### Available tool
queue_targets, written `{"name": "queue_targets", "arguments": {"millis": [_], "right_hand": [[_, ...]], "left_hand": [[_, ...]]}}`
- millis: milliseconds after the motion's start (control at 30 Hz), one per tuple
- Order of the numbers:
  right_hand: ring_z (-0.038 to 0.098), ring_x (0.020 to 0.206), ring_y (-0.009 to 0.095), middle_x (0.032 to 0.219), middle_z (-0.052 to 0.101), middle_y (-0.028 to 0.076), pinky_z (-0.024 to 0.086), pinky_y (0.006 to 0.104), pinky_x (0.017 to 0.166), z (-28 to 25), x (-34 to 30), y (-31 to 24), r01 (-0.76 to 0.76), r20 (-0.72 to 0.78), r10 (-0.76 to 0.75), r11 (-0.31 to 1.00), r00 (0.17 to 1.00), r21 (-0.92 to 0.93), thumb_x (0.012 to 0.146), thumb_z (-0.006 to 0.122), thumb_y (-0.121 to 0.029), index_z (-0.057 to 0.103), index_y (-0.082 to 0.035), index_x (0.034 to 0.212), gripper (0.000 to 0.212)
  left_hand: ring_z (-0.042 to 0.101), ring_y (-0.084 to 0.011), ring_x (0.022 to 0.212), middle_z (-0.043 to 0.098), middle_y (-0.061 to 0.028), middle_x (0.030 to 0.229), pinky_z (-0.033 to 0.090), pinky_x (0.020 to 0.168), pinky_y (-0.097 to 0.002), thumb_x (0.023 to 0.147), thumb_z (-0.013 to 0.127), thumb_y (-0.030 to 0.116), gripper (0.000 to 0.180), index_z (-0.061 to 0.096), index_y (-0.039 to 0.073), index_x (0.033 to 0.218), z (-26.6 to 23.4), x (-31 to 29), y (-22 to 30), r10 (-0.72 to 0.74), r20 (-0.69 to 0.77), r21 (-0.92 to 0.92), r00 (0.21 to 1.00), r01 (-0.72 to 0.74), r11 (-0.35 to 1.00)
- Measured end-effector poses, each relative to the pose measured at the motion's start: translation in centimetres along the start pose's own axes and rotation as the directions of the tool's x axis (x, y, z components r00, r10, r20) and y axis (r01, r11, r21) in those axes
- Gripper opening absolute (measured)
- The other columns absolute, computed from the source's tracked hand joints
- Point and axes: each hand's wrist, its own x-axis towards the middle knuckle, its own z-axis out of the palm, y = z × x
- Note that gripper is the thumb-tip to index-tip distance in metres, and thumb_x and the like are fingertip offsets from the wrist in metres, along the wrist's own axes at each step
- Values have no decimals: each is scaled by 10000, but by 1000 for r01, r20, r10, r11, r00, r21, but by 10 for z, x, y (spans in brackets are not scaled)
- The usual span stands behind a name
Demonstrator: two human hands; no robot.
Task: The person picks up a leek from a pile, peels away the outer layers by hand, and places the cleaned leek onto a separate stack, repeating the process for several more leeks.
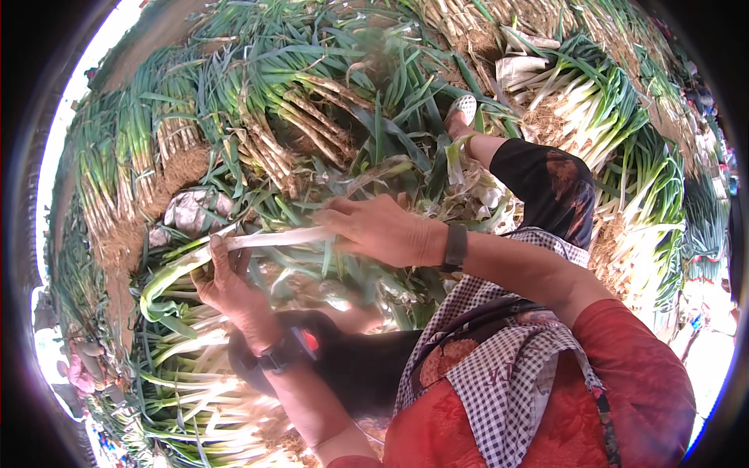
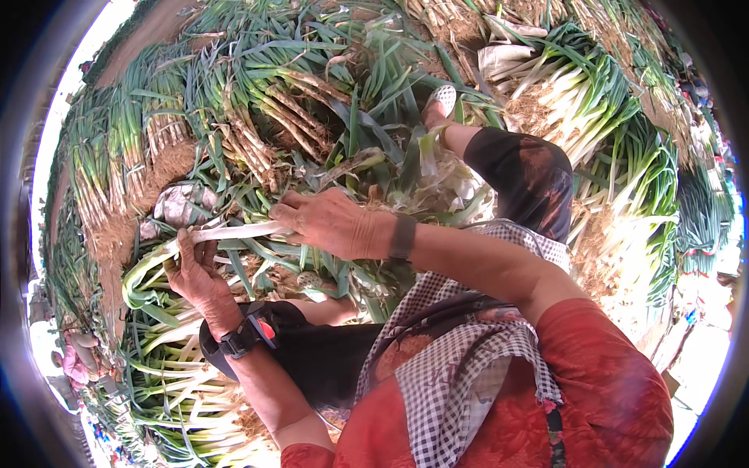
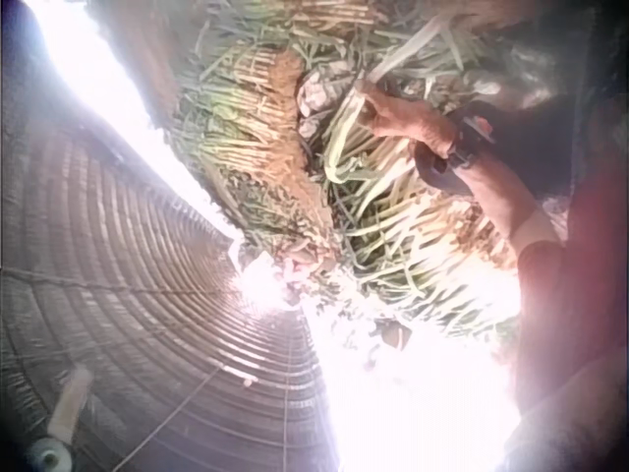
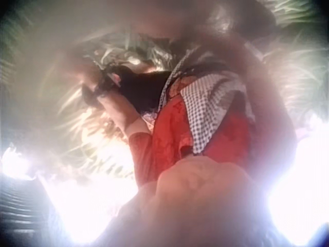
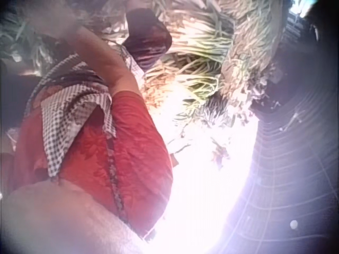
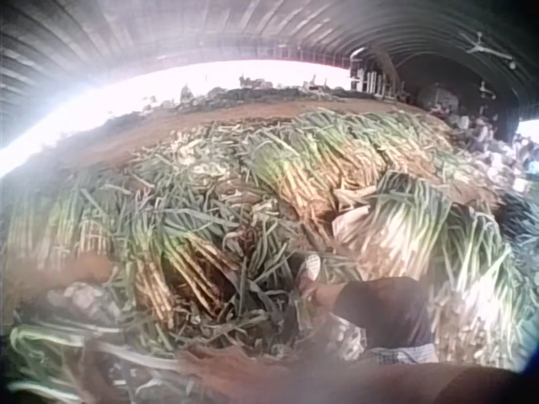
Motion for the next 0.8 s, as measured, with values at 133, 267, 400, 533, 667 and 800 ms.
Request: {"name": "queue_targets", "arguments": {"millis": [133,267,400,533,667,800], "right_hand": [[626,727,258,796,586,77,512,356,587,6,2,13,134,-130,-125,989,984,63,888,623,-164,566,-12,943,171],[617,615,157,789,643,57,501,311,529,-20,1,3,-471,268,516,314,813,824,946,584,-178,556,-50,901,139],[602,578,100,794,671,57,486,273,503,-34,-24,35,-260,295,527,-141,797,955,958,589,-204,569,-47,931,160],[650,707,168,868,665,89,485,287,560,-58,-62,94,-604,265,642,389,719,696,937,591,-171,596,-51,1005,138],[584,974,279,1059,614,153,469,363,795,-59,-99,119,-551,131,535,808,835,211,901,613,-158,590,-36,1106,239],[528,1175,366,1222,571,198,443,421,982,-40,-67,96,-273,47,274,962,961,-14,884,623,-157,565,-27,1221,365]], "left_hand": [[697,-195,761,688,-108,911,620,617,-324,850,734,114,305,543,44,1077,6,-2,-3,-18,6,20,1000,17,1000],[692,-184,746,687,-100,904,619,615,-322,842,744,119,311,546,48,1072,1,0,-5,-54,-13,37,998,54,998],[683,-176,734,680,-90,891,618,607,-320,832,760,135,322,550,53,1062,5,-2,0,-7,-58,26,998,9,1000],[680,-191,734,672,-98,909,617,605,-325,834,758,139,356,534,41,1093,-1,-1,4,25,-76,45,997,-22,999],[642,-216,788,643,-120,950,561,576,-318,810,782,144,530,490,31,1237,12,-5,0,-17,-57,44,998,19,999],[647,-204,837,624,-130,1067,599,628,-332,844,722,50,443,492,38,1223,33,-18,-7,-46,-42,47,998,48,998]]}}
